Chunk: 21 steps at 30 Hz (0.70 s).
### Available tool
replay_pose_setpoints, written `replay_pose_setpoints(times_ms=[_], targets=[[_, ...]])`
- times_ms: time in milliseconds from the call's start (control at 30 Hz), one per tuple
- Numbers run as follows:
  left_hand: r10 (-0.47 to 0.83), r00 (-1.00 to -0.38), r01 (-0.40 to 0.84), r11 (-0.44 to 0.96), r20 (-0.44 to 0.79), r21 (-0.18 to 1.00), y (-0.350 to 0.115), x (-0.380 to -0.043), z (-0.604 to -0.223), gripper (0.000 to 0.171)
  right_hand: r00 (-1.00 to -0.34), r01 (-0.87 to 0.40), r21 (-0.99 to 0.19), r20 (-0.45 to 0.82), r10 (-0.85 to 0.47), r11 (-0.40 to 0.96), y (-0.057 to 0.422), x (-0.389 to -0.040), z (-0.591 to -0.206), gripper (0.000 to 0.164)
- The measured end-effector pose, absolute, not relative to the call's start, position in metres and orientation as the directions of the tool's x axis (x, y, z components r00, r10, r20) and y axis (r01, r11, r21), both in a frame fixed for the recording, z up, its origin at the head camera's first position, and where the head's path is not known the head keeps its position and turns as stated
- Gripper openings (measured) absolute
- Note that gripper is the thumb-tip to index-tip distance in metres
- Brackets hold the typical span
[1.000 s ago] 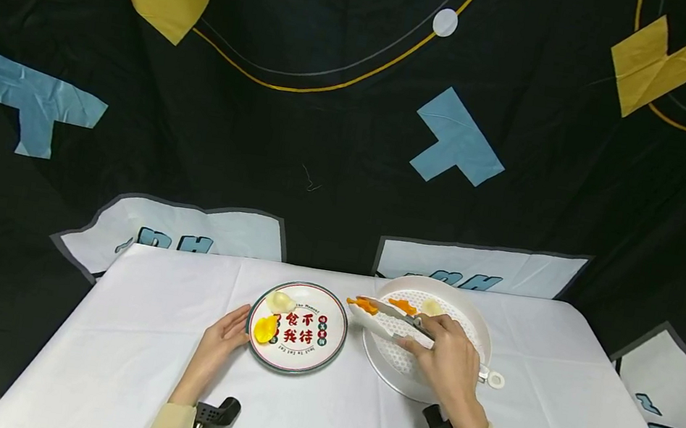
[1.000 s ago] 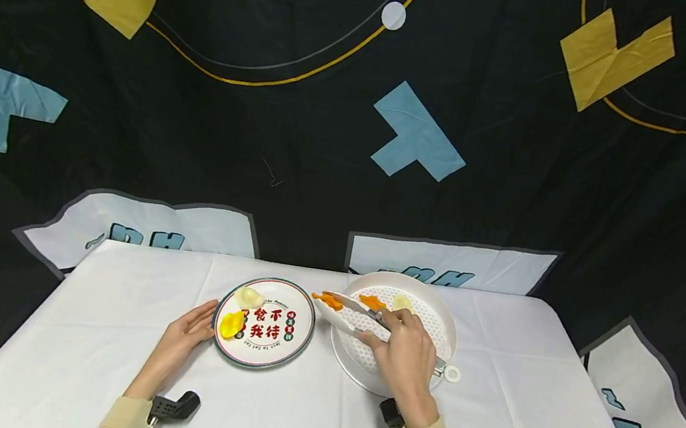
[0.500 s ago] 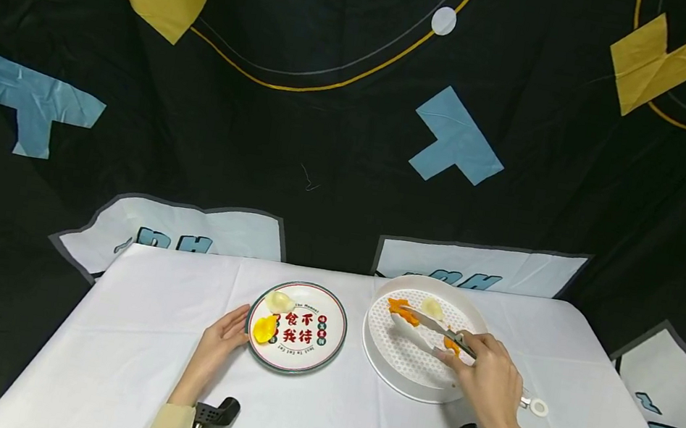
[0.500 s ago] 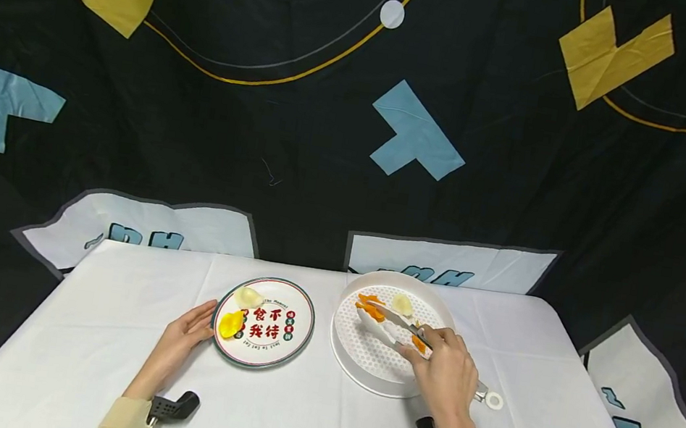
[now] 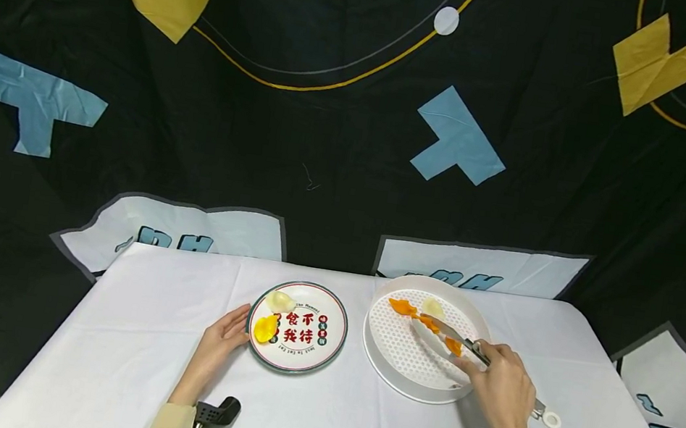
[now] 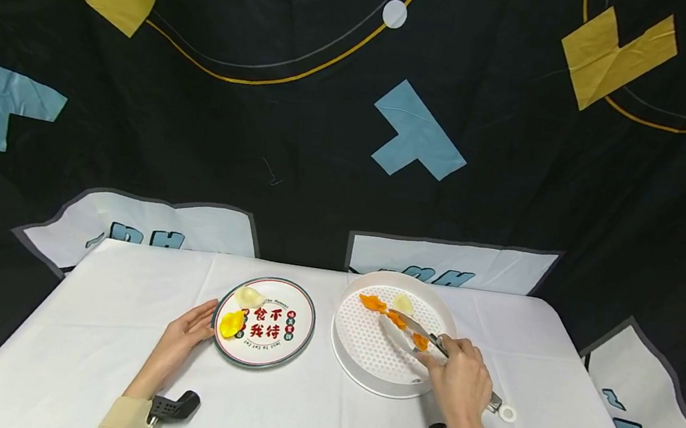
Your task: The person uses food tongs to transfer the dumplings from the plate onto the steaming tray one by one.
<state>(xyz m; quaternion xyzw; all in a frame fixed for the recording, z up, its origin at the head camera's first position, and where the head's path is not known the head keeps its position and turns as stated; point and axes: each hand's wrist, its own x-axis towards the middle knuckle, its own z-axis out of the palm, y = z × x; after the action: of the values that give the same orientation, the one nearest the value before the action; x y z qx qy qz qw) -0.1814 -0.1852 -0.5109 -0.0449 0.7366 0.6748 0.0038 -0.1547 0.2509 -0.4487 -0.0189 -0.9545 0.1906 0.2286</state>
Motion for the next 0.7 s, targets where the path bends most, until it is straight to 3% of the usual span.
replay_pose_setpoints(times_ms=[700], targets=[[-0.055,-0.997,-0.063,0.067,-0.059,0.996,-0.1846,-0.1807,-0.511,0.057,-0.879,-0.058,-0.36,0.46,0.123,0.931,0.2484,-0.1552,-0.4448,0.059]])
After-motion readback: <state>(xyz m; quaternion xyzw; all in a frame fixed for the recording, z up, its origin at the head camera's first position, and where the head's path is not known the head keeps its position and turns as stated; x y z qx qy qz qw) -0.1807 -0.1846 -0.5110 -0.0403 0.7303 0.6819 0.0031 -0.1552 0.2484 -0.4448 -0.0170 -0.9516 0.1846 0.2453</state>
